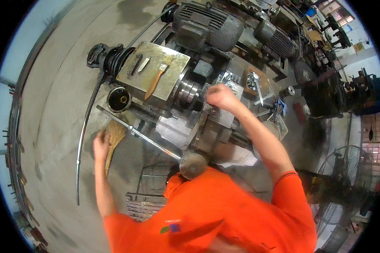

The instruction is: The person operates a metal lathe, repeatedly measuring a cylindrical metal workpiece with a dial caliper and adjusting the machine using a wrench and a long metal bar. The person removes the workpiece from the chuck, measures it, and then re-secures it, repeating this cycle multiple times.

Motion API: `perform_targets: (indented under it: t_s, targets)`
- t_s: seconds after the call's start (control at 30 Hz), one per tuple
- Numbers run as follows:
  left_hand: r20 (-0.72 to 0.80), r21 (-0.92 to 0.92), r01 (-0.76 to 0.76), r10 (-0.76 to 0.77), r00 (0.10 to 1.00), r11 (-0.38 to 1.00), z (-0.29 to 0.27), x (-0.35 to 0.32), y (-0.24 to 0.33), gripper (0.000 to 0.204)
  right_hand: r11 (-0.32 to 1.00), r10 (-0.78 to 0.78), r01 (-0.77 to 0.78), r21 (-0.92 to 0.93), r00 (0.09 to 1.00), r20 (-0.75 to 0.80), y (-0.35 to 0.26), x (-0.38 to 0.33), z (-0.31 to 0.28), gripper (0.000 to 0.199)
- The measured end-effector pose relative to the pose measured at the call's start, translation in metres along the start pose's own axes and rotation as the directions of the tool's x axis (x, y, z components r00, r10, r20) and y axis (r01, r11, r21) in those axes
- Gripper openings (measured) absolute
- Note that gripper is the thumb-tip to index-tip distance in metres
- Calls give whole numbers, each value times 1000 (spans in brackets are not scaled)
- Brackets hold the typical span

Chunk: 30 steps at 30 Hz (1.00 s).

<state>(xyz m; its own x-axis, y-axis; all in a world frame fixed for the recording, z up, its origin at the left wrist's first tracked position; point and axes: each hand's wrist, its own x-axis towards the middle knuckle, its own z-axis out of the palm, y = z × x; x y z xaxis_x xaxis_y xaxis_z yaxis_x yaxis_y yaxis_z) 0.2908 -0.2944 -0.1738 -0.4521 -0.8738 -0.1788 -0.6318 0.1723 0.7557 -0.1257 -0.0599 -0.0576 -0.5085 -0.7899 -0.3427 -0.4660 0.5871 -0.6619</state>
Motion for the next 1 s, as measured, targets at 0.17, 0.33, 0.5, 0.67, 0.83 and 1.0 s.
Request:
perform_targets:
  t_s: [0.17, 0.33, 0.5, 0.67, 0.83, 1.0]
  targets:
    - [-363, 104, 42, -1, 932, 994, -87, -24, 3, 28, 996, -54, 55, 65, 998, -15, 23, -5, 10, 22]
    - [-523, 357, 119, 93, 847, 927, -127, -44, -52, 32, 975, -157, 154, 157, 988, 2, 18, 1, 1, 25]
    - [-577, 340, 375, -123, 807, 862, -91, -84, -98, 51, 926, -159, 174, 334, 985, -73, 28, 6, -1, 26]
    - [-562, 330, 420, -182, 807, 845, -100, -83, -115, 53, 901, -433, 433, 2, 901, -31, 3, 8, 16, 22]
    - [-582, 338, 537, -276, 765, 773, -81, -89, -83, 56, 950, -313, 313, -19, 944, -104, 3, 10, 28, 22]
    - [-683, 283, 597, -280, 675, 750, -20, -143, -43, 60, 970, -222, 230, 72, 969, -108, 4, 14, 31, 24]
